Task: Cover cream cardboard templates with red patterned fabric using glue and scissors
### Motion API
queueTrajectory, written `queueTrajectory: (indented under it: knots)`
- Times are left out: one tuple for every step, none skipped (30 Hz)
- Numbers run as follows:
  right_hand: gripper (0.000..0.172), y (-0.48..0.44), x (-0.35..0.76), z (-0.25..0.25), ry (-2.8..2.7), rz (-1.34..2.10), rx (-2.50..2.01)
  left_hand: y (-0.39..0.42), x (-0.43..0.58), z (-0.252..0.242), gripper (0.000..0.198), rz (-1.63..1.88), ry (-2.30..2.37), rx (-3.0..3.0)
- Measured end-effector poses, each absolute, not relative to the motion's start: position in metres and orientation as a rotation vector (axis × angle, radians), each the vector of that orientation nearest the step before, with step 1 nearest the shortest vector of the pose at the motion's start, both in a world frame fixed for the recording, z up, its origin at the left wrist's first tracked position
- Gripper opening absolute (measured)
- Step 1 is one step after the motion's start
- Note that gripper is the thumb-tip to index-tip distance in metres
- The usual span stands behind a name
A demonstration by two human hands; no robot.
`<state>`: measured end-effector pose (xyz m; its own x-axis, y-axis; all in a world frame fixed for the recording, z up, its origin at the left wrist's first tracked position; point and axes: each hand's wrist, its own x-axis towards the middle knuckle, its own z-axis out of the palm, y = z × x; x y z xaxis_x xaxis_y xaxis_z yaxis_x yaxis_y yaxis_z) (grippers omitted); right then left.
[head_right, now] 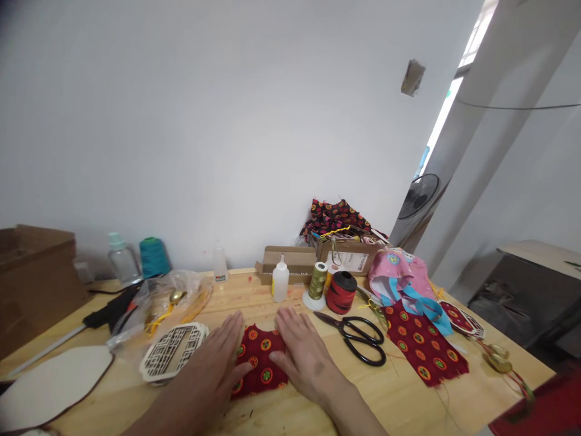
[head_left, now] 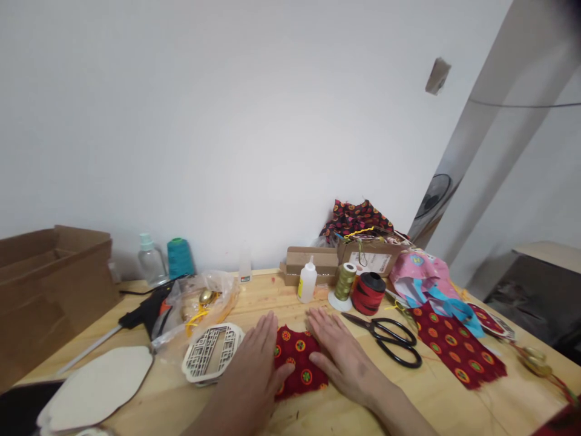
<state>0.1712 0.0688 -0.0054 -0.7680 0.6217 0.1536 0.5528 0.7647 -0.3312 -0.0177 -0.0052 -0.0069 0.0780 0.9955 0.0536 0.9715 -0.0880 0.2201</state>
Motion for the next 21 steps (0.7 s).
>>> queueTrajectory:
  knots:
    - [0.051, 0.067, 0.170, -0.005, -2.728, 0.386, -0.877, -0.006, -0.015, -0.008, 0.063, 0.303, 1.996, 2.251]
    - [0.050, 0.066, 0.169, -0.006, -2.756, 0.380, -0.838, -0.007, -0.011, -0.010, 0.062, 0.310, 1.938, 2.297]
    - [0.049, 0.065, 0.168, -0.007, -2.784, 0.373, -0.810, -0.009, -0.008, -0.013, 0.061, 0.299, 1.856, 2.344]
    - [0.048, 0.064, 0.167, -0.008, -2.809, 0.364, -0.793, -0.010, -0.005, -0.016, 0.059, 0.283, 1.797, 2.371]
    - [0.047, 0.063, 0.166, -0.009, -2.828, 0.353, -0.788, -0.011, -0.002, -0.018, 0.057, 0.256, 1.762, 2.386]
    - [0.046, 0.063, 0.166, -0.010, -2.842, 0.338, -0.790, -0.012, -0.001, -0.021, 0.055, 0.232, 1.740, 2.395]
    - [0.046, 0.062, 0.165, -0.011, -2.851, 0.322, -0.792, -0.013, 0.000, -0.023, 0.054, 0.217, 1.738, 2.398]
    - [0.046, 0.062, 0.165, -0.011, -2.855, 0.306, -0.793, -0.014, 0.000, -0.024, 0.053, 0.208, 1.747, 2.397]
    - [0.046, 0.062, 0.165, -0.011, -2.857, 0.295, -0.794, -0.014, 0.000, -0.025, 0.054, 0.206, 1.764, 2.390]
    - [0.047, 0.063, 0.164, -0.011, -2.858, 0.290, -0.796, -0.015, -0.002, -0.026, 0.055, 0.213, 1.785, 2.383]
    - [0.047, 0.062, 0.164, -0.011, -2.857, 0.288, -0.802, -0.015, -0.003, -0.026, 0.056, 0.226, 1.812, 2.373]
    - [0.047, 0.062, 0.165, -0.010, -2.857, 0.289, -0.806, -0.015, -0.004, -0.025, 0.057, 0.235, 1.840, 2.361]
    - [0.047, 0.062, 0.165, -0.009, -2.859, 0.292, -0.808, -0.016, -0.006, -0.024, 0.058, 0.236, 1.862, 2.347]
    - [0.047, 0.062, 0.165, -0.008, -2.861, 0.295, -0.809, -0.016, -0.007, -0.022, 0.059, 0.226, 1.876, 2.335]
    - [0.047, 0.062, 0.165, -0.008, -2.865, 0.302, -0.812, -0.015, -0.007, -0.020, 0.060, 0.203, 1.879, 2.325]
    - [0.047, 0.061, 0.164, -0.007, -2.866, 0.309, -0.816, -0.015, -0.008, -0.018, 0.060, 0.170, 1.878, 2.316]
    - [0.047, 0.061, 0.164, -0.006, -2.865, 0.318, -0.823, -0.015, -0.007, -0.016, 0.061, 0.136, 1.873, 2.310]
    - [0.047, 0.061, 0.164, -0.005, -2.861, 0.329, -0.828, -0.015, -0.007, -0.014, 0.061, 0.107, 1.869, 2.311]
    - [0.047, 0.061, 0.164, -0.005, -2.856, 0.338, -0.835, -0.015, -0.006, -0.013, 0.061, 0.087, 1.870, 2.315]
    - [0.047, 0.061, 0.163, -0.005, -2.853, 0.346, -0.838, -0.015, -0.005, -0.013, 0.062, 0.074, 1.875, 2.318]
    - [0.047, 0.061, 0.163, -0.005, -2.852, 0.349, -0.840, -0.015, -0.004, -0.013, 0.062, 0.065, 1.878, 2.321]
